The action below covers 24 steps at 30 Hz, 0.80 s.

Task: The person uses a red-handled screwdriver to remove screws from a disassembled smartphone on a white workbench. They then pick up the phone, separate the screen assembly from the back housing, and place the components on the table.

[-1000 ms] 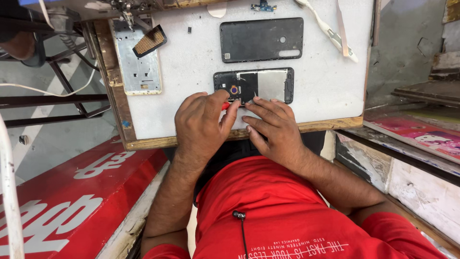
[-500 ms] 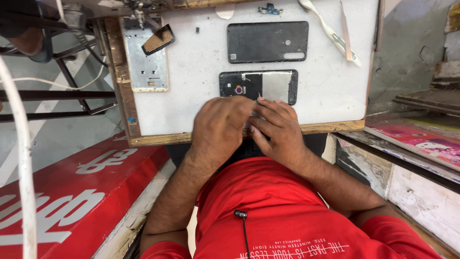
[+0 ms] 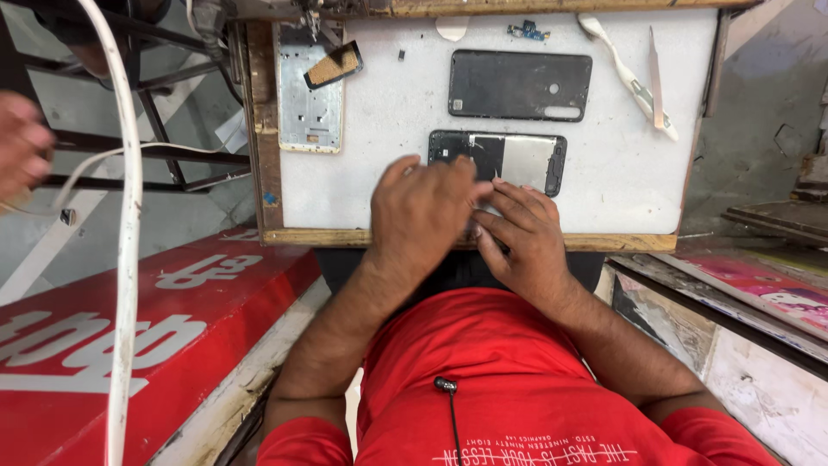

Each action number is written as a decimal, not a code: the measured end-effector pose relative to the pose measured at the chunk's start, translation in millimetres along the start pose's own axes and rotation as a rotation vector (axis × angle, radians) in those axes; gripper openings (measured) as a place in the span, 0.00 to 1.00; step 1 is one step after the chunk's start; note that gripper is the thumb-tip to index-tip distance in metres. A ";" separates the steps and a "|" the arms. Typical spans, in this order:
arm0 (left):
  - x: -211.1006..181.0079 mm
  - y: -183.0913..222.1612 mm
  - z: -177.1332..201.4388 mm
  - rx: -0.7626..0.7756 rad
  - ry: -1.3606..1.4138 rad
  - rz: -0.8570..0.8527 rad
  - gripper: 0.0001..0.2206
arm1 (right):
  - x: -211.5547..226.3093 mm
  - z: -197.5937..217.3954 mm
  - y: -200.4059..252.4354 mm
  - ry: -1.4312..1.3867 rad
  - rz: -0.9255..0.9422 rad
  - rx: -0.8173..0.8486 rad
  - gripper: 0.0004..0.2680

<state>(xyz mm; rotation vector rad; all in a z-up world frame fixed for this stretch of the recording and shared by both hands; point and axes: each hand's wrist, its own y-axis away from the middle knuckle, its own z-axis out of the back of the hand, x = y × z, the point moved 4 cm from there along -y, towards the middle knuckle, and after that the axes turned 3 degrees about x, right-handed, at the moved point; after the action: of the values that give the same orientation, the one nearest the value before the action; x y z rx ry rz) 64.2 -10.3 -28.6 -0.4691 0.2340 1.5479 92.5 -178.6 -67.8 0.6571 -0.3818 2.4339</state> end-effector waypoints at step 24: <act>-4.8 4.2 19.5 -0.148 0.264 -0.085 0.11 | 10.7 42.0 -1.2 -0.421 -0.071 -0.128 0.09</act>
<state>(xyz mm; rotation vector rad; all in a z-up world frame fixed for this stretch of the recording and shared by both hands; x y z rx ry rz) 57.1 -6.4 -9.7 -0.7921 0.2996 1.4244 101.1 -189.8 -26.8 1.1073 -0.6619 2.1729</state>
